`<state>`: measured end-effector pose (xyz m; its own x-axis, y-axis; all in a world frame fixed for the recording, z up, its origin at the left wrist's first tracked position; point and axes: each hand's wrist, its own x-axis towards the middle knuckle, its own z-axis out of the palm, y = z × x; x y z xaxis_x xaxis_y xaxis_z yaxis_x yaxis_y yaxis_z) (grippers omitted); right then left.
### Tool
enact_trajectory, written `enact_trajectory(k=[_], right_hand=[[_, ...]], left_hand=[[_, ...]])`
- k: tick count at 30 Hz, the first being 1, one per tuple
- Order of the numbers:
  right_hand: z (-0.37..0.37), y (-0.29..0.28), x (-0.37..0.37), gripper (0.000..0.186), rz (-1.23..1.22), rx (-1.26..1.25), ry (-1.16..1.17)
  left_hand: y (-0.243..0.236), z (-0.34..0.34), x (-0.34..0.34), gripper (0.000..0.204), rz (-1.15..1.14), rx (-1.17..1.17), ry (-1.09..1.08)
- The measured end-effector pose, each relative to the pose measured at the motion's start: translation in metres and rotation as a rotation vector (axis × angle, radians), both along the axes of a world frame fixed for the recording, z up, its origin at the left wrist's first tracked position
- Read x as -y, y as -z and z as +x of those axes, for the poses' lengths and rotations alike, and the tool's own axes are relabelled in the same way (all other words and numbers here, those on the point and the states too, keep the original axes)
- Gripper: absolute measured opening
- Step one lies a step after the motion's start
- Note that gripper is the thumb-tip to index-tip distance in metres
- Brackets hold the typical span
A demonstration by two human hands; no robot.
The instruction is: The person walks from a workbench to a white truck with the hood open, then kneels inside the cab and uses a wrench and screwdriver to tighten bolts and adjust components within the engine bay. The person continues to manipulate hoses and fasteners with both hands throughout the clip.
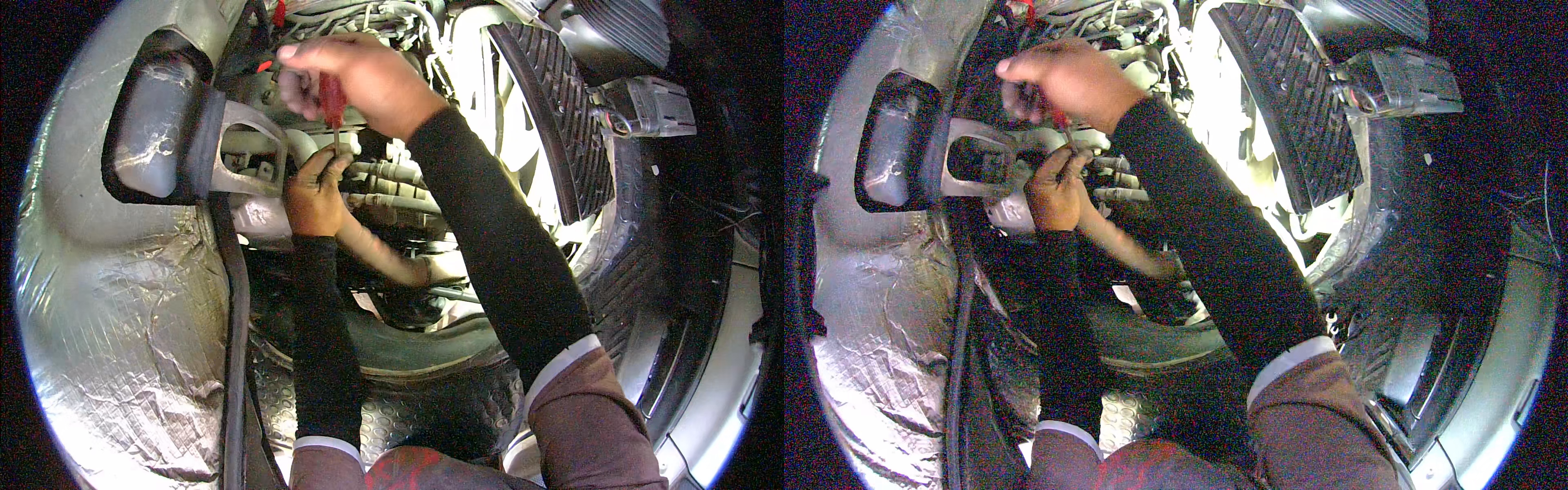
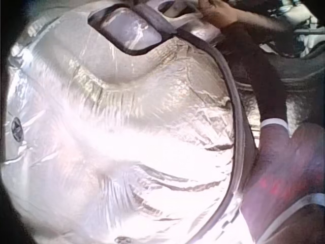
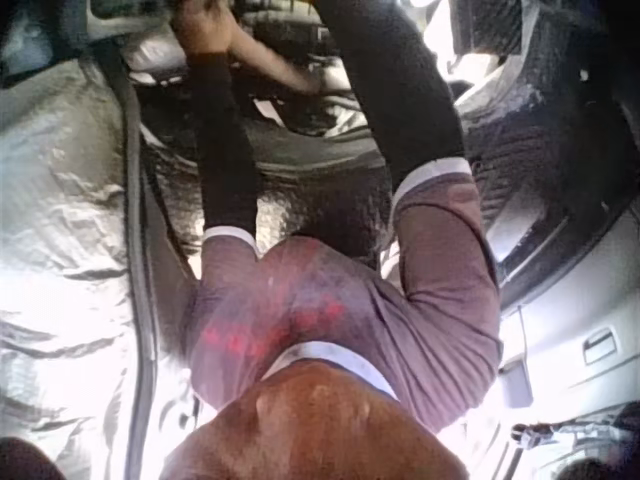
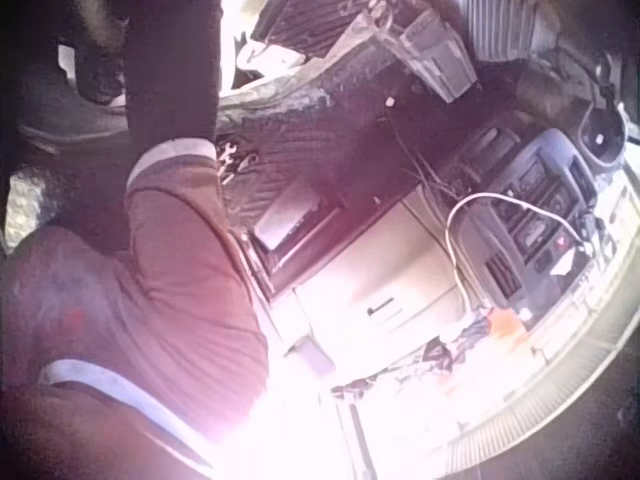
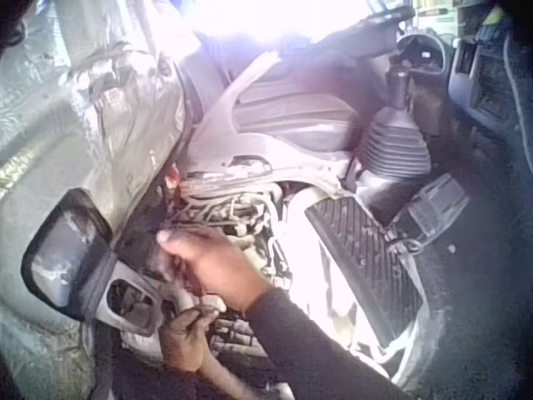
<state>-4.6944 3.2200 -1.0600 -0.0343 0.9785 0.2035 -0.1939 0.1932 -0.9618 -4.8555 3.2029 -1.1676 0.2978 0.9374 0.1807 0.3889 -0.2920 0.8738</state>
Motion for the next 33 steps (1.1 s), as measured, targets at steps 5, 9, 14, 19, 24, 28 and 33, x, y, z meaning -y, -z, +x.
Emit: enact_trajectory(k=[5, 9, 14, 19, 24, 28, 33], right_hand=[[-0.04, 0.002, 0.022, 0.033, 0.154, 0.23, 0.968], [-0.006, -0.006, 0.025, 0.041, -0.073, -0.313, 0.194], [-0.022, -0.001, 0.026, 0.043, -0.006, -0.257, 0.496], [-0.01, 0.018, 0.036, 0.047, 0.144, -0.233, 0.44], [-0.003, 0.0, 0.041, 0.043, 0.002, -0.244, 0.258], [-0.043, 0.006, 0.037, 0.038, -0.076, -0.212, 1.121], [0.027, 0.02, 0.011, 0.038, 0.087, -0.477, -0.44]], left_hand=[[-0.003, 0.006, 0.011, 0.019, 0.148, -0.236, -0.147], [-0.006, 0.006, 0.008, 0.02, 0.073, -0.014, 0.011], [0.001, 0.003, 0.007, 0.018, 0.147, -0.082, -0.026], [0.007, 0.013, 0.015, 0.017, 0.137, -0.194, -0.059], [-0.007, 0.01, 0.014, 0.017, 0.167, -0.181, -0.103], [0.02, -0.002, 0.01, 0.028, 0.222, -0.285, -0.089], [0.024, 0.006, 0.012, 0.04, 0.445, -0.614, -0.3]])
